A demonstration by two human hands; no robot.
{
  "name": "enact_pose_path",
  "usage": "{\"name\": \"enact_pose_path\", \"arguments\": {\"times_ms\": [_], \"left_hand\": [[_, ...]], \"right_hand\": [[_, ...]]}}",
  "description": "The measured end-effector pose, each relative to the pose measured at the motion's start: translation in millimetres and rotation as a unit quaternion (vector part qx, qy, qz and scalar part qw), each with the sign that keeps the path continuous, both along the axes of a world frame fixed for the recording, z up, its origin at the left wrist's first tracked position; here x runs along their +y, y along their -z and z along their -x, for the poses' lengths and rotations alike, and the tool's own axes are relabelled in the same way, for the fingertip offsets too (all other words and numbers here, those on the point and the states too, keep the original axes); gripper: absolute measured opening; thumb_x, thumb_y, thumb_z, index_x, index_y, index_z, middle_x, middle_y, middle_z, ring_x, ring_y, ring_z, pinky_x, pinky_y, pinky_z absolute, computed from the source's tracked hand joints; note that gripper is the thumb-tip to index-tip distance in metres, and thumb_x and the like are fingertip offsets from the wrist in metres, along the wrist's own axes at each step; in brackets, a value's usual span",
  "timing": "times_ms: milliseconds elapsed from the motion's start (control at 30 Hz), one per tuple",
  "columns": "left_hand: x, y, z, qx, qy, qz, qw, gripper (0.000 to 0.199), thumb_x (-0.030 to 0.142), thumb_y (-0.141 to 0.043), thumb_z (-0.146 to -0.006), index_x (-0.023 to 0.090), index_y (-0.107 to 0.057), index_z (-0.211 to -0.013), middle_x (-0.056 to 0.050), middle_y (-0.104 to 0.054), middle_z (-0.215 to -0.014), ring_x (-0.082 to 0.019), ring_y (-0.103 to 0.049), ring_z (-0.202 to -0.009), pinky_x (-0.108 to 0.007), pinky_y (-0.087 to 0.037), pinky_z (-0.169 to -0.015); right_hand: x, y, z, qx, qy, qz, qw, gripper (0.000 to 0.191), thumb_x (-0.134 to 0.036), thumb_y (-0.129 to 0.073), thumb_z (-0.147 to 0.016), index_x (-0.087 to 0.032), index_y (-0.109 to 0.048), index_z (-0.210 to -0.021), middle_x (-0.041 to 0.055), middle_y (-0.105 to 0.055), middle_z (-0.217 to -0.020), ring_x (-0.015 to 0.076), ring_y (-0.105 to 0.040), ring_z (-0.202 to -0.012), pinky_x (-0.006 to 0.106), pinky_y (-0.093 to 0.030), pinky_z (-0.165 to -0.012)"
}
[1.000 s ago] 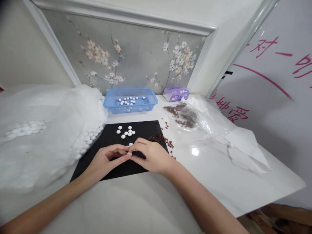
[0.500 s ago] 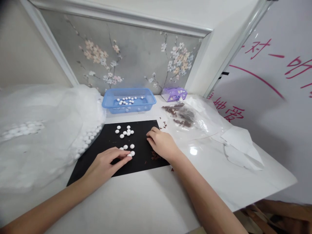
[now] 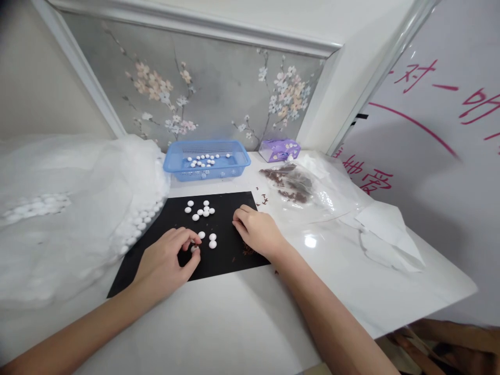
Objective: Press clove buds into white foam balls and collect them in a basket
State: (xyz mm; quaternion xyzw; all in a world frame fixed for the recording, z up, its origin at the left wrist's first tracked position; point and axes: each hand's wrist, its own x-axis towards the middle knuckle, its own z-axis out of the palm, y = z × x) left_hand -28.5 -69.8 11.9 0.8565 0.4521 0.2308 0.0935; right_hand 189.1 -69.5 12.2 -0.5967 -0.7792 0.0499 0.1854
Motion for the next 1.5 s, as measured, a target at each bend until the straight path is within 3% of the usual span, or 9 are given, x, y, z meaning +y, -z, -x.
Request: {"name": "enact_pose_path", "arguments": {"times_ms": [133,267,367,467,633,767,867,1167,1500], "left_hand": [[0.5,1.0,0.7,0.004,0.014,0.008,1.0,0.012,0.017,-0.046,-0.077,0.022,-0.057,-0.08,0.001,-0.054,-0.071,-0.015,-0.052,-0.071,-0.026,-0.038,-0.058],[0.6,3.8,1.5,0.009,0.06,-0.013,0.998,0.016,0.027,-0.049,-0.083,0.023,-0.061,-0.092,0.0,-0.057,-0.08,-0.016,-0.051,-0.075,-0.027,-0.042,-0.063],[2.0,6.3,1.4,0.028,0.094,-0.032,0.995,0.022,0.033,-0.051,-0.084,0.025,-0.061,-0.101,0.0,-0.059,-0.084,-0.017,-0.051,-0.077,-0.028,-0.043,-0.064],[3.9,7.3,0.8,0.029,0.108,-0.037,0.993,0.019,0.032,-0.05,-0.086,0.024,-0.061,-0.099,0.0,-0.059,-0.086,-0.016,-0.052,-0.078,-0.028,-0.044,-0.067],[4.3,5.7,0.1,0.005,0.069,-0.035,0.997,0.012,0.028,-0.05,-0.085,0.023,-0.061,-0.085,0.0,-0.059,-0.084,-0.015,-0.053,-0.078,-0.027,-0.043,-0.066],[4.2,6.1,0.3,-0.006,0.062,-0.046,0.997,0.016,0.029,-0.052,-0.084,0.023,-0.063,-0.094,-0.001,-0.06,-0.085,-0.016,-0.053,-0.077,-0.027,-0.043,-0.065],[4.9,7.3,0.8,0.007,0.078,-0.044,0.996,0.017,0.028,-0.05,-0.085,0.024,-0.064,-0.094,0.0,-0.06,-0.085,-0.015,-0.052,-0.077,-0.027,-0.043,-0.065],[6.5,7.0,1.1,-0.007,0.042,0.009,0.999,0.015,0.032,-0.051,-0.085,0.024,-0.063,-0.085,0.002,-0.059,-0.082,-0.015,-0.053,-0.078,-0.026,-0.044,-0.065],[7.4,7.1,0.2,-0.008,0.027,0.038,0.999,0.017,0.036,-0.05,-0.085,0.026,-0.064,-0.086,0.002,-0.059,-0.083,-0.015,-0.053,-0.079,-0.026,-0.043,-0.064]], "right_hand": [[-1.5,-1.2,3.6,0.05,-0.004,-0.013,0.999,0.011,-0.019,-0.042,-0.089,-0.02,-0.05,-0.082,0.0003,-0.056,-0.086,0.0118,-0.055,-0.07,0.024,-0.04,-0.061],[-4.4,-2.4,11.2,0.134,-0.024,-0.01,0.991,0.008,-0.019,-0.044,-0.088,-0.02,-0.049,-0.082,0.0004,-0.054,-0.086,0.0115,-0.054,-0.07,0.024,-0.041,-0.062],[-6.9,-1.6,19.0,0.176,-0.046,0.007,0.983,0.007,-0.018,-0.045,-0.087,-0.02,-0.049,-0.081,0.0004,-0.053,-0.084,0.0101,-0.051,-0.065,0.023,-0.04,-0.059],[-9.0,0.3,25.3,0.2,-0.075,0.026,0.976,0.007,-0.016,-0.046,-0.085,-0.019,-0.05,-0.08,-0.0002,-0.052,-0.081,0.0084,-0.048,-0.06,0.022,-0.039,-0.056],[-11.3,-0.5,28.6,0.225,-0.098,0.044,0.969,0.008,-0.014,-0.046,-0.084,-0.018,-0.049,-0.078,-0.0006,-0.05,-0.077,0.0083,-0.046,-0.059,0.021,-0.038,-0.053],[-12.1,-2.1,28.2,0.234,-0.092,0.047,0.967,0.008,-0.015,-0.045,-0.085,-0.019,-0.048,-0.078,-0.0011,-0.049,-0.076,0.008,-0.045,-0.057,0.02,-0.037,-0.052],[-12.0,-0.4,28.6,0.217,-0.099,0.037,0.97,0.008,-0.015,-0.045,-0.085,-0.019,-0.048,-0.078,-0.0004,-0.05,-0.078,0.009,-0.047,-0.061,0.021,-0.038,-0.054],[-12.6,6.3,34.9,0.128,-0.127,0.005,0.984,0.012,-0.017,-0.037,-0.091,-0.018,-0.049,-0.088,0.0041,-0.055,-0.09,0.0129,-0.056,-0.076,0.024,-0.046,-0.066],[-11.9,11.3,38.0,-0.017,-0.158,-0.018,0.987,0.018,-0.014,-0.034,-0.092,-0.015,-0.052,-0.094,0.0064,-0.056,-0.09,0.0132,-0.057,-0.073,0.022,-0.045,-0.058]]}}
